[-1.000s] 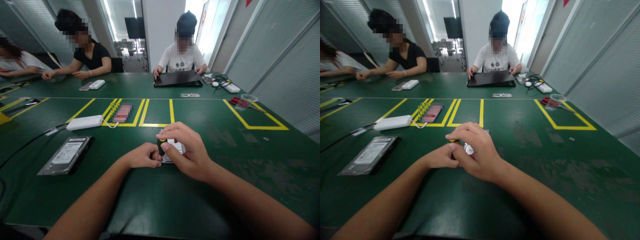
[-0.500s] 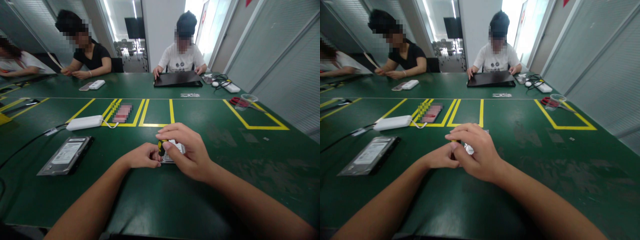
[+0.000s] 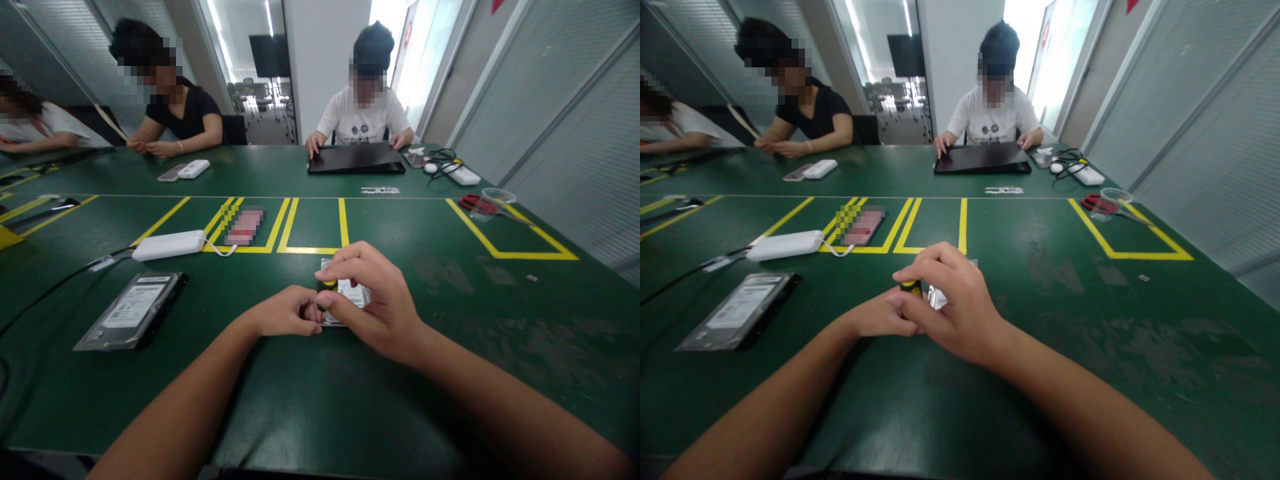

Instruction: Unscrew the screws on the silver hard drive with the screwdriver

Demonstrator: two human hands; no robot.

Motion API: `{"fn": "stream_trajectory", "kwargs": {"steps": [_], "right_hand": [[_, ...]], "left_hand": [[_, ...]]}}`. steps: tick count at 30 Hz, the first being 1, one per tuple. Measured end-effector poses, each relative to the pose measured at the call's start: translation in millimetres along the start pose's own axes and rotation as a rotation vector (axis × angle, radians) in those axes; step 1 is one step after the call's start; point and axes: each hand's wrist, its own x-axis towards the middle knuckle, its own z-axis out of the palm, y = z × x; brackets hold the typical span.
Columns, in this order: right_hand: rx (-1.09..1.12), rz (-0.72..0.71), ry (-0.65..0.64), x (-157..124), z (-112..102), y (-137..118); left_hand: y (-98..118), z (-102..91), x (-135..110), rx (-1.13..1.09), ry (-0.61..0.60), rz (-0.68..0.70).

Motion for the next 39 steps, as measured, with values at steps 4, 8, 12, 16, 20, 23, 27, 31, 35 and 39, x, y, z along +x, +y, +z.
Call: {"fn": "stream_trajectory", "kwargs": {"steps": [4, 8, 12, 16, 20, 23, 27, 31, 35, 39], "right_hand": [[-0.013, -0.003, -0.019, -0.3, -1.2, -0.3], [-0.011, 0.028, -0.037, -1.7, -1.4, -2.7], [0.032, -0.017, -0.026, -1.4, 0.7, -1.7], [-0.006, -0.013, 0.009, -0.1, 1.8, 0.0], [-0.014, -0.013, -0.018, -0.6, -0.5, -1.8], [-0.010, 0.004, -0.050, -1.2, -2.0, -3.9], [0.021, -0.009, -0.048, -0.6, -0.2, -3.5], [-0.014, -0.020, 0.013, 0.2, 2.2, -0.9], [-0.049, -0.018, -0.012, -0.8, 1.0, -1.7], [-0.026, -0.010, -0.062, -1.7, 0.1, -4.2]], "left_hand": [[-2.3, 1.7, 0.5, -0.033, -0.011, -0.008], [-1.5, 2.6, 1.0, -0.045, 0.017, -0.027], [3.9, 0.3, -0.4, -0.004, 0.017, 0.008], [6.9, -1.7, -1.3, 0.004, 0.008, 0.009], [2.2, 0.4, 0.2, -0.031, -0.025, -0.016], [-0.7, 1.9, 0.4, -0.047, 0.010, -0.026], [2.0, 0.7, -1.2, -0.003, 0.027, 0.000], [4.8, -0.9, -1.9, 0.026, 0.026, 0.024], [1.6, -0.1, -0.7, -0.003, -0.004, 0.000], [-1.3, 0.3, -0.5, -0.057, 0.001, 0.004]]}}
